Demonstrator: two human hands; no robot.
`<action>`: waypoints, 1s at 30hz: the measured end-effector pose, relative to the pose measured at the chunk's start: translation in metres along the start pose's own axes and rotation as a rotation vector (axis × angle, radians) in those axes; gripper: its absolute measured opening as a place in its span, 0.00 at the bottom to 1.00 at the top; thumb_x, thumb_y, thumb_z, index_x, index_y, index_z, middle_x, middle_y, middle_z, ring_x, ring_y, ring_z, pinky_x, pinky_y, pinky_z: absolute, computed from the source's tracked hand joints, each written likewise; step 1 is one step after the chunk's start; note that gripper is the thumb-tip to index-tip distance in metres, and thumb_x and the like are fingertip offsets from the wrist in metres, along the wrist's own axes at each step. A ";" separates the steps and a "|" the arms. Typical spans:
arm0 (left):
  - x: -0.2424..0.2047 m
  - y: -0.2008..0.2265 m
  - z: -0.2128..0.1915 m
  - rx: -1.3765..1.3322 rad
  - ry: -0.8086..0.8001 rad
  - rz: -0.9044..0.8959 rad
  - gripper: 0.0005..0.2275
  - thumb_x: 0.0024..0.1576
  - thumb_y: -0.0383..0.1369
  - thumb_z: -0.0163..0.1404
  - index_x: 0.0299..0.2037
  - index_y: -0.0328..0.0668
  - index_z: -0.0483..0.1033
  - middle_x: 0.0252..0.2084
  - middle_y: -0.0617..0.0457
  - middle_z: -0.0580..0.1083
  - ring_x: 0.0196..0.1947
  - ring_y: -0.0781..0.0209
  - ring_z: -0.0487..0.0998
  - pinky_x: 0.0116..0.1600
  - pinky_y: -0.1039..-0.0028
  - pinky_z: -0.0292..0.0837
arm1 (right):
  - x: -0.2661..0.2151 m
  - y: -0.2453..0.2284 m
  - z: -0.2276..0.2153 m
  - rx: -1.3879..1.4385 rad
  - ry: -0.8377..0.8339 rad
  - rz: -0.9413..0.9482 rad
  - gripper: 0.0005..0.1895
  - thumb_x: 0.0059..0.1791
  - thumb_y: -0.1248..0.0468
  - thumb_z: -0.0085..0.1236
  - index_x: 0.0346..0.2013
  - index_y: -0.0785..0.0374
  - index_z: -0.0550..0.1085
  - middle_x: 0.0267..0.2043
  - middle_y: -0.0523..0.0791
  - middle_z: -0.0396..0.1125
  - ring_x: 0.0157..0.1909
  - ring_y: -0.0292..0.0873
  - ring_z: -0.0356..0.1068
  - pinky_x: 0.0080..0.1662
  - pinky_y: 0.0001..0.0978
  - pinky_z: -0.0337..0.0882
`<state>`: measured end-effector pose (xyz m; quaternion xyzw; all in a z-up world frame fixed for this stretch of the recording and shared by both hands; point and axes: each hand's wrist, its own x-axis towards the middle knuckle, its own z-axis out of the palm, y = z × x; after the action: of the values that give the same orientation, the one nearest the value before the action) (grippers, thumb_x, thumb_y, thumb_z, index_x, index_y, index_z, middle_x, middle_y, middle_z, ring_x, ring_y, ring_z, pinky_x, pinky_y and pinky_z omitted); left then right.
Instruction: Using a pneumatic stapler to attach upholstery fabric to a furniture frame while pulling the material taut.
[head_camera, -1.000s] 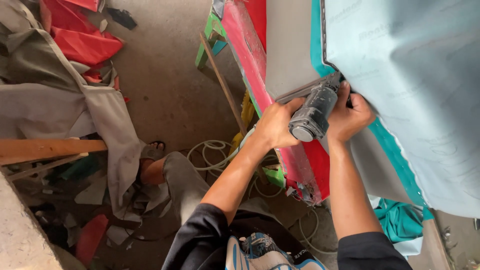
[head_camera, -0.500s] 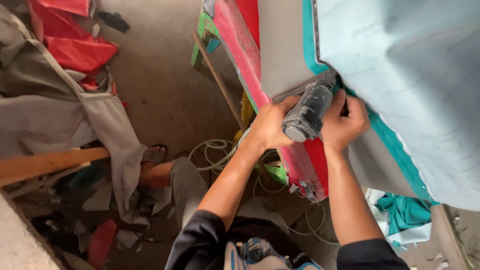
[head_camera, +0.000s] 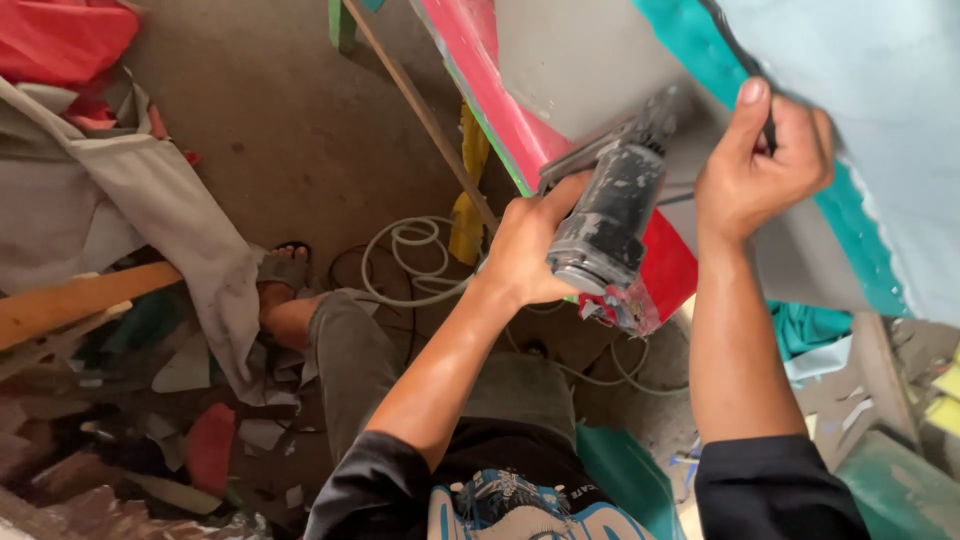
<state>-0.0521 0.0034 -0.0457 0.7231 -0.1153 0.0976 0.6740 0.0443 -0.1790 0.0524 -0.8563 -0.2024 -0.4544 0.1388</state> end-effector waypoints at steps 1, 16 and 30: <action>0.001 0.003 0.003 0.002 -0.018 0.001 0.35 0.44 0.47 0.62 0.64 0.53 0.68 0.47 0.53 0.82 0.44 0.35 0.82 0.41 0.61 0.74 | -0.001 -0.001 0.001 -0.010 0.004 0.014 0.23 0.63 0.60 0.59 0.27 0.68 0.76 0.23 0.49 0.58 0.27 0.50 0.57 0.32 0.46 0.55; 0.031 0.023 0.033 0.085 0.004 0.093 0.31 0.48 0.43 0.54 0.66 0.49 0.66 0.41 0.55 0.83 0.32 0.44 0.83 0.36 0.65 0.72 | -0.008 0.009 0.014 0.104 0.109 0.088 0.28 0.61 0.62 0.62 0.21 0.66 0.62 0.22 0.48 0.53 0.27 0.45 0.50 0.32 0.46 0.47; 0.037 0.010 0.046 0.099 0.001 0.093 0.33 0.51 0.44 0.55 0.68 0.49 0.64 0.52 0.58 0.81 0.31 0.51 0.83 0.36 0.64 0.73 | -0.002 -0.001 0.019 0.064 0.159 0.116 0.24 0.59 0.63 0.61 0.20 0.66 0.68 0.21 0.48 0.56 0.26 0.45 0.52 0.30 0.44 0.49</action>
<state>-0.0206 -0.0445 -0.0284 0.7495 -0.1437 0.1347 0.6321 0.0567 -0.1702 0.0407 -0.8229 -0.1553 -0.5056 0.2076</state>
